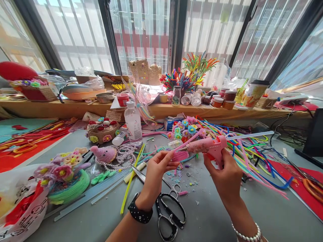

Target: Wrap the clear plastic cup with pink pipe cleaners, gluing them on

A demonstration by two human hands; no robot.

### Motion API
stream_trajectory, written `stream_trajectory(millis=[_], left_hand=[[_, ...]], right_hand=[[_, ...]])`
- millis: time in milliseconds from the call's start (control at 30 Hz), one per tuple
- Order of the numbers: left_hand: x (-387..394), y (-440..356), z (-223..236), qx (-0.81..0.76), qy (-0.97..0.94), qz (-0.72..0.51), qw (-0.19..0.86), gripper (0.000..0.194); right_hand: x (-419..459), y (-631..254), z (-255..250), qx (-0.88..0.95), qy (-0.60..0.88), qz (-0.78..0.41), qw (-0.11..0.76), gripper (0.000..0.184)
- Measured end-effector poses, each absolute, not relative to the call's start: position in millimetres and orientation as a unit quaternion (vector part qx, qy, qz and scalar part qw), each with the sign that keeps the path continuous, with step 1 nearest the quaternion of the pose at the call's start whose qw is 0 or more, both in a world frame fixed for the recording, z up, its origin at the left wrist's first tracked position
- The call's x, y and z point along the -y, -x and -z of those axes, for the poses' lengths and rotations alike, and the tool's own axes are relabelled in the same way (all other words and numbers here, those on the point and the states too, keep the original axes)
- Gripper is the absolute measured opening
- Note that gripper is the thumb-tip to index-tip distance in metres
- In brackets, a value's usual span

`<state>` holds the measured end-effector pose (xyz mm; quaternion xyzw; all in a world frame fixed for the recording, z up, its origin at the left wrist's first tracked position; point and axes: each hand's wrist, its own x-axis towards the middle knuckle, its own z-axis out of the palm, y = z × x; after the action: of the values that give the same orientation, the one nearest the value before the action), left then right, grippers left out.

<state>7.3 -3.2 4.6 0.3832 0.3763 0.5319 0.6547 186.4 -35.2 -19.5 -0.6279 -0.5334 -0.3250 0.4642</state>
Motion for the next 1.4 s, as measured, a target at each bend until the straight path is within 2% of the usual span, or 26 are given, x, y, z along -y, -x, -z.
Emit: stream_trajectory(millis=[400, 800, 1400], left_hand=[[4.4, -9.3, -6.1, -0.385, -0.396, -0.535, 0.64, 0.023], [4.8, -9.1, -6.4, -0.388, -0.394, -0.533, 0.64, 0.022], [5.7, -8.6, -8.3, -0.395, -0.396, -0.534, 0.634, 0.023]], right_hand=[[34.8, -185.5, 23.7, 0.546, 0.603, 0.362, 0.455, 0.041], [37.3, -185.9, 20.9, 0.551, 0.611, 0.353, 0.446, 0.023], [39.2, -186.8, 20.5, 0.553, 0.607, 0.353, 0.448, 0.014]])
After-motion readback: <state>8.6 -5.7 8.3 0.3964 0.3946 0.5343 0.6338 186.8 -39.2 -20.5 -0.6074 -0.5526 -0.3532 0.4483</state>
